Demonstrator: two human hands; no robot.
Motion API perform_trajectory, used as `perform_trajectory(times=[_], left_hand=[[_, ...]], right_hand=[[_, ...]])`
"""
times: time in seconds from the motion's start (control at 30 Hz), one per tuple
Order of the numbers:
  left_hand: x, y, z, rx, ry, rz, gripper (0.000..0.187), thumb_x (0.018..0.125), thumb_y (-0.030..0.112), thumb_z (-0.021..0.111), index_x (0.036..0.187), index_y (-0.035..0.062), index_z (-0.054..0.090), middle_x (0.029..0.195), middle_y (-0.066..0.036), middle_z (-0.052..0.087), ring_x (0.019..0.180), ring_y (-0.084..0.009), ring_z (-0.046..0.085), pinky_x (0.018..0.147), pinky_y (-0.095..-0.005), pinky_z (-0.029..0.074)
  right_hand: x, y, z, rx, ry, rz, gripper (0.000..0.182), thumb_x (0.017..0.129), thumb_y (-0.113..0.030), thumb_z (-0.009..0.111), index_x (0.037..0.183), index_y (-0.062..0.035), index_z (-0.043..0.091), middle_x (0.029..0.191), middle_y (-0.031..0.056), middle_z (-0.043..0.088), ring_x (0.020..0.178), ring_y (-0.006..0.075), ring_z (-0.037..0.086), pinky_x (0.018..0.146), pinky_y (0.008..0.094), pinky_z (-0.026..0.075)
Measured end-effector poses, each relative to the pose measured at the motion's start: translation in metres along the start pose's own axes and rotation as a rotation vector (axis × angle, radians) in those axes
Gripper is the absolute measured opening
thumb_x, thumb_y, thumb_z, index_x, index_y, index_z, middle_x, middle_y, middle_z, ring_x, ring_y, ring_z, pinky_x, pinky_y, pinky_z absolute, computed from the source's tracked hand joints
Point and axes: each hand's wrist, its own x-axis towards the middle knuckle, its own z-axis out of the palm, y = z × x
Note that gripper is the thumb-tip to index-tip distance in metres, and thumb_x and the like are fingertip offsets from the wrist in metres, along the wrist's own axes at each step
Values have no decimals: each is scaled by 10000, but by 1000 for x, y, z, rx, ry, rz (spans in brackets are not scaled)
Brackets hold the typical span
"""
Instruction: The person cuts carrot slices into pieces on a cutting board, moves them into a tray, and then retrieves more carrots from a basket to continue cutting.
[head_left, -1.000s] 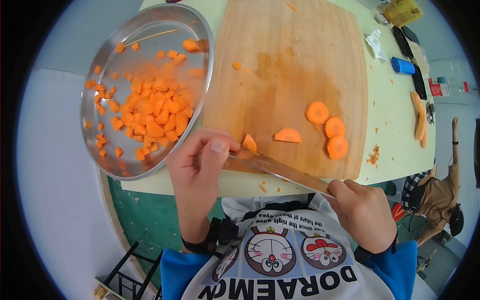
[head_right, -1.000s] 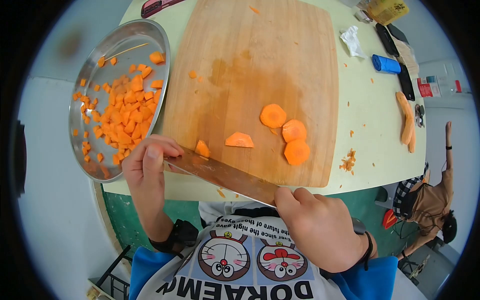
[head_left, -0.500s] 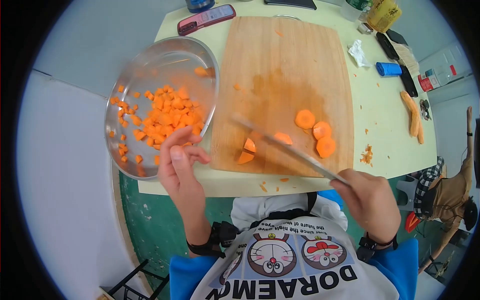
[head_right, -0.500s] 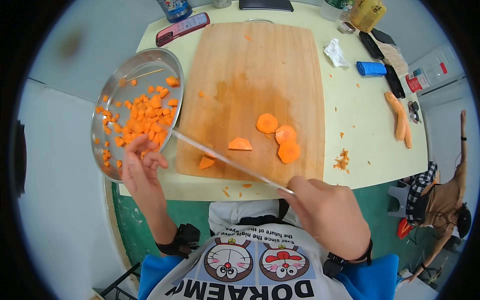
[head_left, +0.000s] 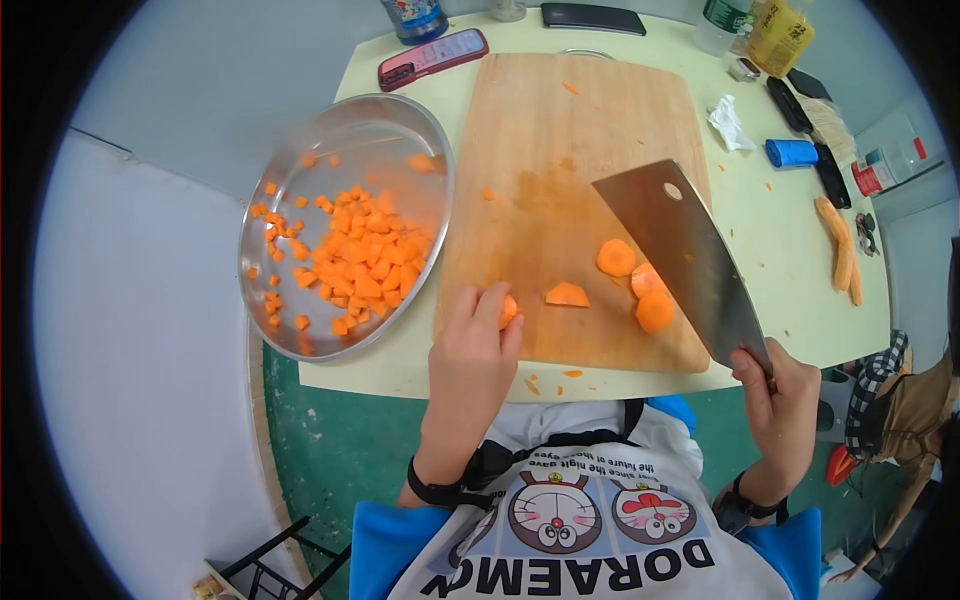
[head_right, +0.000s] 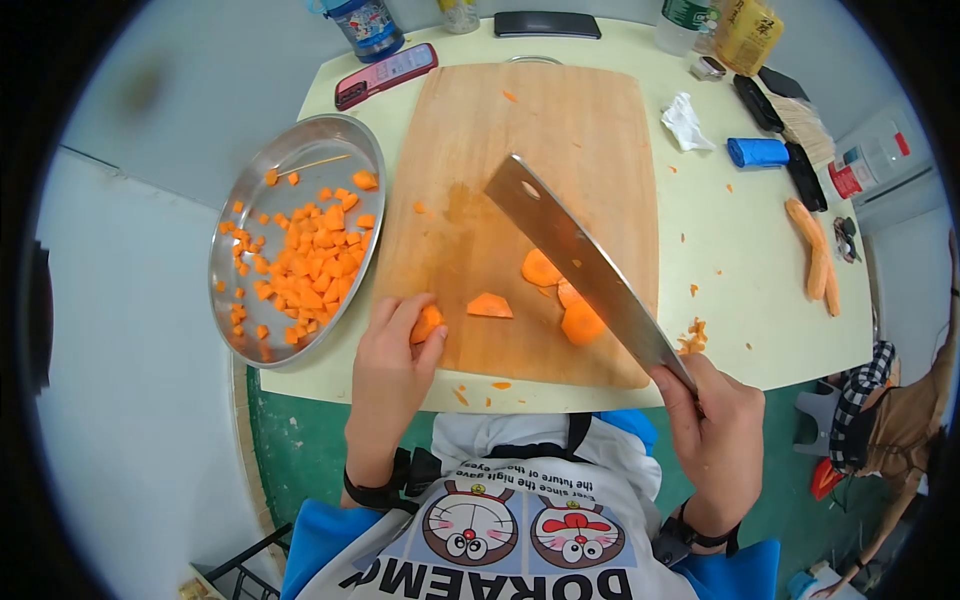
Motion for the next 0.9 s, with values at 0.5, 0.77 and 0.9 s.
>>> perform_trajectory(times=[0.5,0.77,0.9], left_hand=[[44,-18,-42,120,480,-100,327,767,107,632,1087,70,573,955,-107,532,739,-189,534,614,-281,445],[27,11,12,26,-73,389,297,705,178,712,951,43,616,839,-93,531,726,-189,524,616,-306,424],[7,12,17,64,-35,214,321,678,180,733,948,53,615,769,-74,523,755,-202,525,646,-311,426]], right_hand=[[-5,17,-9,-38,12,113,136,821,-119,620,795,6,575,521,130,421,433,212,331,418,282,314],[-6,9,-13,-49,-23,119,110,813,-93,620,796,6,575,559,153,490,434,246,434,428,302,349],[-5,6,-9,-31,-43,110,106,812,-92,620,787,2,575,563,150,492,441,253,434,428,306,349]])
